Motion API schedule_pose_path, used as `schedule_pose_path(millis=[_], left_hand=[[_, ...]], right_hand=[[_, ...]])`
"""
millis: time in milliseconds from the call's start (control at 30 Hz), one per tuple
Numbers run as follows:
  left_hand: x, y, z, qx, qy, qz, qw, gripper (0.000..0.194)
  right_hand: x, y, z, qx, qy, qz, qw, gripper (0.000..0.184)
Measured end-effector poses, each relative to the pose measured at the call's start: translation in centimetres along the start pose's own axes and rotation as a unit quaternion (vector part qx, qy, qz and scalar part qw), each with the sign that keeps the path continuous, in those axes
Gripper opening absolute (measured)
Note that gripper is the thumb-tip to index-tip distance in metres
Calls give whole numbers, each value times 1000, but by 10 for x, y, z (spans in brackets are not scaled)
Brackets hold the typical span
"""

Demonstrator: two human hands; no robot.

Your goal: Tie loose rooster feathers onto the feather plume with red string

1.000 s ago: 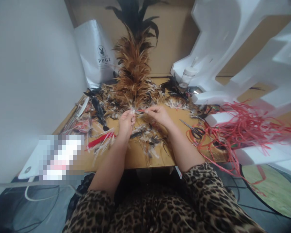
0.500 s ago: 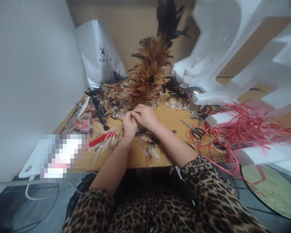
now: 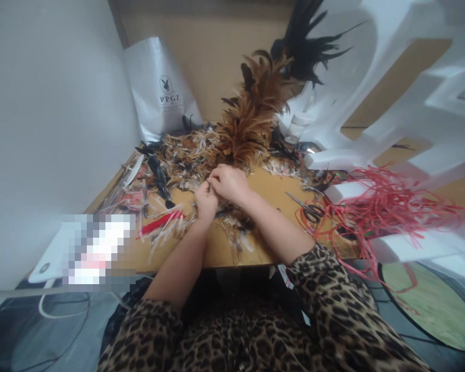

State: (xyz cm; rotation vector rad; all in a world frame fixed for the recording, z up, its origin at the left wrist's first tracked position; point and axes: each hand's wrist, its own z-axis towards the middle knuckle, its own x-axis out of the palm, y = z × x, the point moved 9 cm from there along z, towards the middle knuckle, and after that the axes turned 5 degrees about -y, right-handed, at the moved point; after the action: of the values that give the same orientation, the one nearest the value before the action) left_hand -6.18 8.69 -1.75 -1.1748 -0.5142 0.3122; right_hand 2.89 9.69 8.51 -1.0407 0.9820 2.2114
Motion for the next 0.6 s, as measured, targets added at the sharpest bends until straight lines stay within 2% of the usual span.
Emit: schedule_pose_path(millis=[133, 200, 267, 400, 500, 600], left_hand=[[-3, -1, 4, 27, -28, 14, 999, 33], [-4, 0, 6, 22, -35, 23, 999, 36], [-5, 0, 6, 27, -38, 33, 998, 36], [-6, -2, 7, 48, -38, 53, 997, 28], [-5, -2, 7, 50, -31, 55, 997, 21], [-4, 0, 7, 25, -26, 47, 998, 22]], right_hand=[[-7, -14, -10, -18, -90, 170, 981, 17], [-8, -24, -15, -3, -121, 196, 973, 17], [-7, -29, -18, 4, -125, 190, 974, 17], [-2, -23, -14, 4, -92, 134, 987, 19], [4, -13, -5, -4, -29, 74, 997, 22], [9, -10, 5, 3, 32, 26, 999, 22]])
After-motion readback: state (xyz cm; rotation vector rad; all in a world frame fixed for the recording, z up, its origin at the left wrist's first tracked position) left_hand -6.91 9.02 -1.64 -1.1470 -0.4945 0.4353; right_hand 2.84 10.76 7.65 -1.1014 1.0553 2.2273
